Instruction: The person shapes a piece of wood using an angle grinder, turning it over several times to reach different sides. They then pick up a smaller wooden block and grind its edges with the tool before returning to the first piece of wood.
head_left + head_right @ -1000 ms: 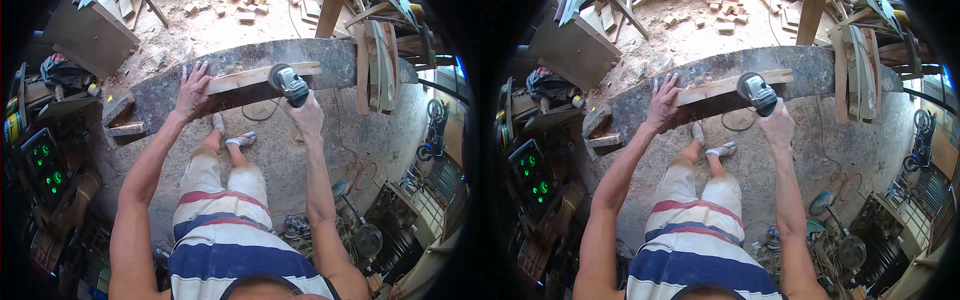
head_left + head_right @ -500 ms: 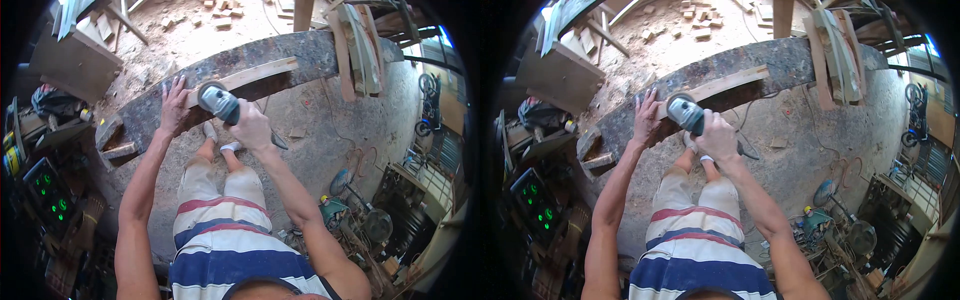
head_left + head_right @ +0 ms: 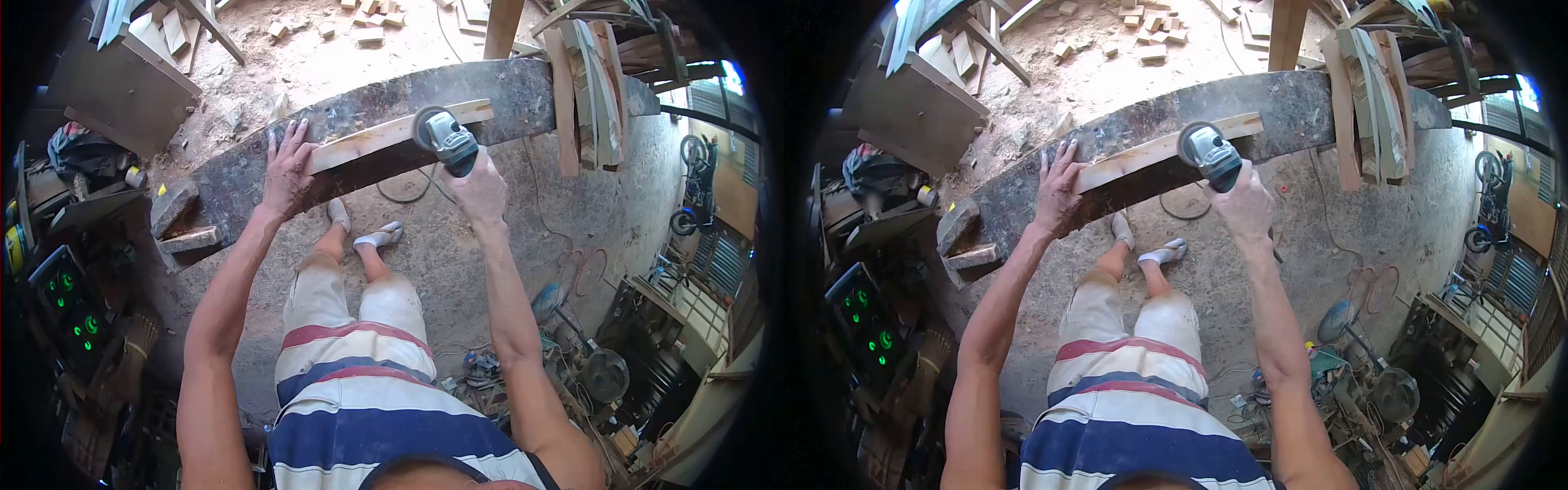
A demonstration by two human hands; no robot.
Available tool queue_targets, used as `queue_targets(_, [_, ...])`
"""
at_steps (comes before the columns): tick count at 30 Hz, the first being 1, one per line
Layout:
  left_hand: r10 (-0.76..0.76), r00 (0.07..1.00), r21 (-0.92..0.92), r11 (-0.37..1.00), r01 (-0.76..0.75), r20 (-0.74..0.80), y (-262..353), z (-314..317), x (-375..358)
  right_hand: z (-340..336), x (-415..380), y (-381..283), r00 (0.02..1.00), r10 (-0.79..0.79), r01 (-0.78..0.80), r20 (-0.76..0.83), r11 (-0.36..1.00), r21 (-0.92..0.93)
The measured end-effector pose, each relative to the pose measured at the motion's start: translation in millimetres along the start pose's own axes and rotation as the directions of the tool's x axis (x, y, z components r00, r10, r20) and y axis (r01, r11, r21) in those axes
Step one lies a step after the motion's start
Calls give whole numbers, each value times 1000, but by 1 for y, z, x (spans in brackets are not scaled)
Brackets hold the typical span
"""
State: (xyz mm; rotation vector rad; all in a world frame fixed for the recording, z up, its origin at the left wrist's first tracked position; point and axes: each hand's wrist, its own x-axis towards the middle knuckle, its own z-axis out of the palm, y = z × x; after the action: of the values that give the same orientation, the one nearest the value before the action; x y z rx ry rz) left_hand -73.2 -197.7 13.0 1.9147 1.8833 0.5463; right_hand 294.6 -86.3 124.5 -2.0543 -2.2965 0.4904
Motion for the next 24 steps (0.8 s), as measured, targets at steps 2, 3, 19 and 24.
queue_targets(2, [-10,1000,7,1000,10,11,-2,2,0,-3,4,9,1000,-6,6,-30,1000,-24])
queue_targets(3, [-13,1000,-2,1000,13,18,3,1,1,-6,5,16,999,-5,3,-47,999,-45])
queue_targets(19, [1,1000,38,999,-2,27,-3,-1,-2,-39,-1,22,964,210,-210,-163,978,16])
queue_targets(24, [-100,994,-48,994,98,-38,-5,-11,-19,-11,-46,-31,998,61,-62,12,989,136])
